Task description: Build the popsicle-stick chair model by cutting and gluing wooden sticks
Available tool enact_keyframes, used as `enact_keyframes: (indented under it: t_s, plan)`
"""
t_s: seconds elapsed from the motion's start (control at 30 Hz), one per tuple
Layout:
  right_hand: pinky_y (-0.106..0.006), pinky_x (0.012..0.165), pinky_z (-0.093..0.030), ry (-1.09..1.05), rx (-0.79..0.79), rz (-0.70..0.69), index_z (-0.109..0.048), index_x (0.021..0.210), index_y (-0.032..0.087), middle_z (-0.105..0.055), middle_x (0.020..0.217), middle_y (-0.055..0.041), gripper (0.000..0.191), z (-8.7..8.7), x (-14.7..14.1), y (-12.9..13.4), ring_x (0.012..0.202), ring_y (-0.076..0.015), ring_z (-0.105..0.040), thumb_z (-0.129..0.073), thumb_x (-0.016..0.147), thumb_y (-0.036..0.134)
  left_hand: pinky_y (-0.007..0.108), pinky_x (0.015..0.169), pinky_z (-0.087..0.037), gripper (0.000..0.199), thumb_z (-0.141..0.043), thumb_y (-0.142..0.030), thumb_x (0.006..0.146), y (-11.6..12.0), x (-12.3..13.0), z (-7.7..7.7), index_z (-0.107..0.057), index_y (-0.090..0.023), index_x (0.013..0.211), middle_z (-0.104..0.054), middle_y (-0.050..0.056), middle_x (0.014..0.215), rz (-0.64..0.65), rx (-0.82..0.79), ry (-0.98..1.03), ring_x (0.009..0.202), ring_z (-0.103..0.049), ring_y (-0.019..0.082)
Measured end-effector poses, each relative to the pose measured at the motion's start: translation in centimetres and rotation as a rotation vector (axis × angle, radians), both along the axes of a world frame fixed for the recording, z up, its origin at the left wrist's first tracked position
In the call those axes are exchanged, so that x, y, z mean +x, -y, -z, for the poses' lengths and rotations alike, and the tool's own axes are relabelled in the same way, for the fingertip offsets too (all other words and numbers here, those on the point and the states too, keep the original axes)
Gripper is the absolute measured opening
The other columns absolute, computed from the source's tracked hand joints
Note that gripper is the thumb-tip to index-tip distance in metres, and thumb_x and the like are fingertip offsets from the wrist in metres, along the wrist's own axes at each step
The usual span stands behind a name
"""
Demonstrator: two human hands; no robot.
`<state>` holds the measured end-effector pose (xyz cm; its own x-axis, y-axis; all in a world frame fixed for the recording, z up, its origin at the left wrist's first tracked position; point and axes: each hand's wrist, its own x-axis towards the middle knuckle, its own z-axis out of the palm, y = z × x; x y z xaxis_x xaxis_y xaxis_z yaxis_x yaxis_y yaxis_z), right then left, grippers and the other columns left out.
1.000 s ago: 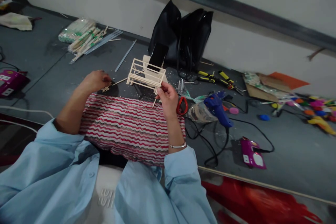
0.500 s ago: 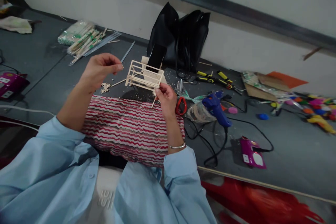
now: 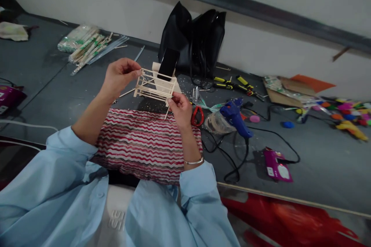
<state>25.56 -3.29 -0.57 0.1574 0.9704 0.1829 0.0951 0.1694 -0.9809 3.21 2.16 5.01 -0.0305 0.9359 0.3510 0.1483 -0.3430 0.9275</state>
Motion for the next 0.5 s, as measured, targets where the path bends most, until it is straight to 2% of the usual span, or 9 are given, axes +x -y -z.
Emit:
enact_keyframes:
  t_s: [0.2, 0.5]
  plan:
    - [-0.026, 0.052, -0.051, -0.009, -0.011, 0.003, -0.069, 0.095, 0.022, -0.065, 0.076, 0.0025, 0.034, -0.2, 0.0, 0.0, 0.062, -0.0121, -0.055, -0.077, 0.068, 0.041, 0.023, 0.063, -0.046, 0.008, -0.068, -0.018, 0.075, 0.6, 0.4, 1.3, -0.064, -0.018, 0.081, -0.062, -0.001, 0.074, 0.005, -0.016, 0.066, 0.066, -0.055, 0.009]
    - [-0.026, 0.053, -0.05, 0.084, 0.032, -0.015, -0.066, 0.095, 0.022, -0.066, 0.081, 0.0006, 0.032, 0.5, 0.3, -0.1, 0.068, -0.0143, -0.058, -0.072, 0.071, 0.042, 0.02, 0.058, -0.043, 0.006, -0.068, -0.015, 0.076, 0.2, 0.9, 2.4, -0.066, -0.02, 0.08, -0.062, -0.003, 0.072, -0.064, 0.179, 0.168, 0.062, -0.054, 0.007]
